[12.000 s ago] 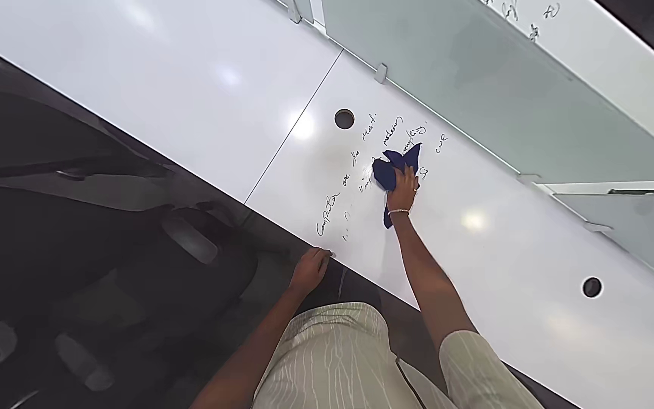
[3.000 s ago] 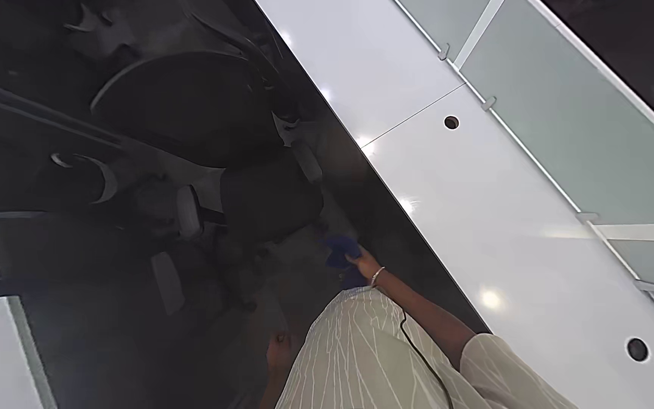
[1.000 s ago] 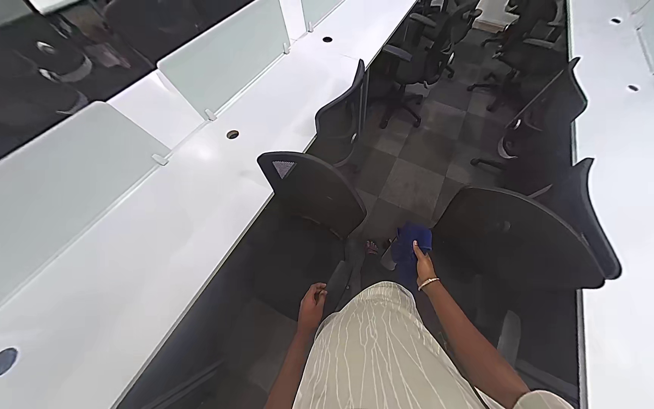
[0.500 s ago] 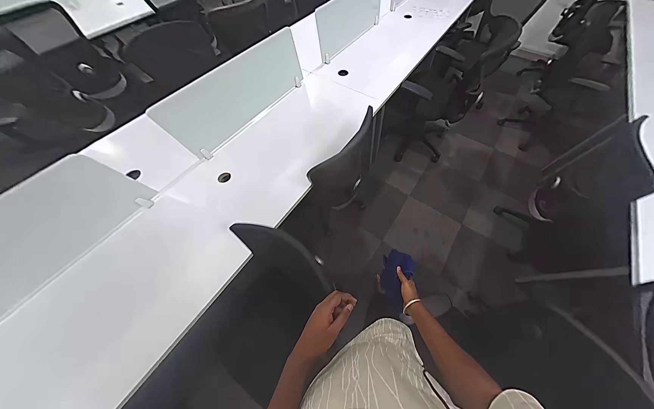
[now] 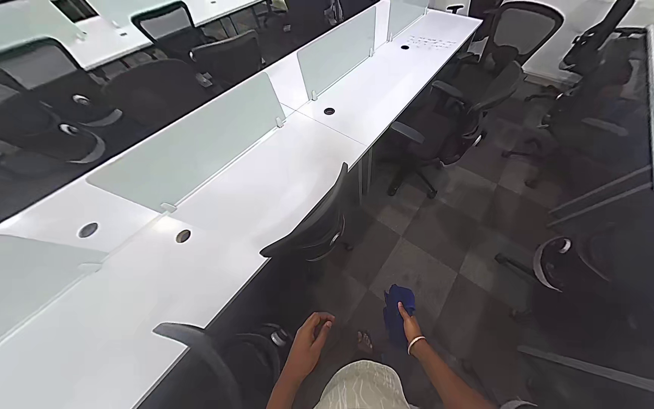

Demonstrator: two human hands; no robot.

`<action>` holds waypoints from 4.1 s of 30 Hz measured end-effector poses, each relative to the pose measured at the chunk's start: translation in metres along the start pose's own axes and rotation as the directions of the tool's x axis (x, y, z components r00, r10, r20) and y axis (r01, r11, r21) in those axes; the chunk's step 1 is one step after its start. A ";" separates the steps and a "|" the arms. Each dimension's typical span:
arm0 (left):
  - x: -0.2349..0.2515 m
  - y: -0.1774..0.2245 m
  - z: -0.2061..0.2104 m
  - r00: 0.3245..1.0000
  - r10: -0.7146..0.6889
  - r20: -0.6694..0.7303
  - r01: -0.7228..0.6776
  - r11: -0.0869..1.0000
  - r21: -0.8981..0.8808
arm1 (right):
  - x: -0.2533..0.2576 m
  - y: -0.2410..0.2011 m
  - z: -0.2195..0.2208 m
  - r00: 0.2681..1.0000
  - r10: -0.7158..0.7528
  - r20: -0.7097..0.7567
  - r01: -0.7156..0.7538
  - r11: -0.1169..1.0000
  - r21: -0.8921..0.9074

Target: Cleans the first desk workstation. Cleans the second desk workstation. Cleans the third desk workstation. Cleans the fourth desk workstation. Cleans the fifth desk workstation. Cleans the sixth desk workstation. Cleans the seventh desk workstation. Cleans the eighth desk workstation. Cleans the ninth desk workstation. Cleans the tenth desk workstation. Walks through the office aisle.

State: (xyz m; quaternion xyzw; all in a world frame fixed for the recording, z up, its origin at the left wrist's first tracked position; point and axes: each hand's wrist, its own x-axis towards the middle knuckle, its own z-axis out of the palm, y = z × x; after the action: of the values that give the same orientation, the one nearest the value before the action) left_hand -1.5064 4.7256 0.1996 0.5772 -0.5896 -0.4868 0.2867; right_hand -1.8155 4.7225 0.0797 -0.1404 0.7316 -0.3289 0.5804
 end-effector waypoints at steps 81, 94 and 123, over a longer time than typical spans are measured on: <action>1.248 0.823 1.430 0.130 0.146 0.981 -0.584 0.810 -0.043 | 0.878 -0.846 -1.369 0.289 -0.066 -0.955 0.426 0.902 0.067; 1.279 0.839 1.548 0.348 -0.168 0.922 -0.505 0.795 0.335 | 1.015 -0.855 -1.429 0.730 -0.420 -0.540 0.131 0.860 -0.493; 1.298 0.847 1.622 0.319 -0.231 0.919 -0.475 0.800 0.366 | 1.060 -0.868 -1.542 0.541 -0.254 -0.802 -0.045 0.943 -0.329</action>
State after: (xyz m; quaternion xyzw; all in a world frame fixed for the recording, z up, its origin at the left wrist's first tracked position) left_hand -3.5260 3.7546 0.0890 0.1927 -0.8047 -0.4967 -0.2619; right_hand -3.7246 3.9451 0.0063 -0.1002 0.9509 -0.2709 0.1115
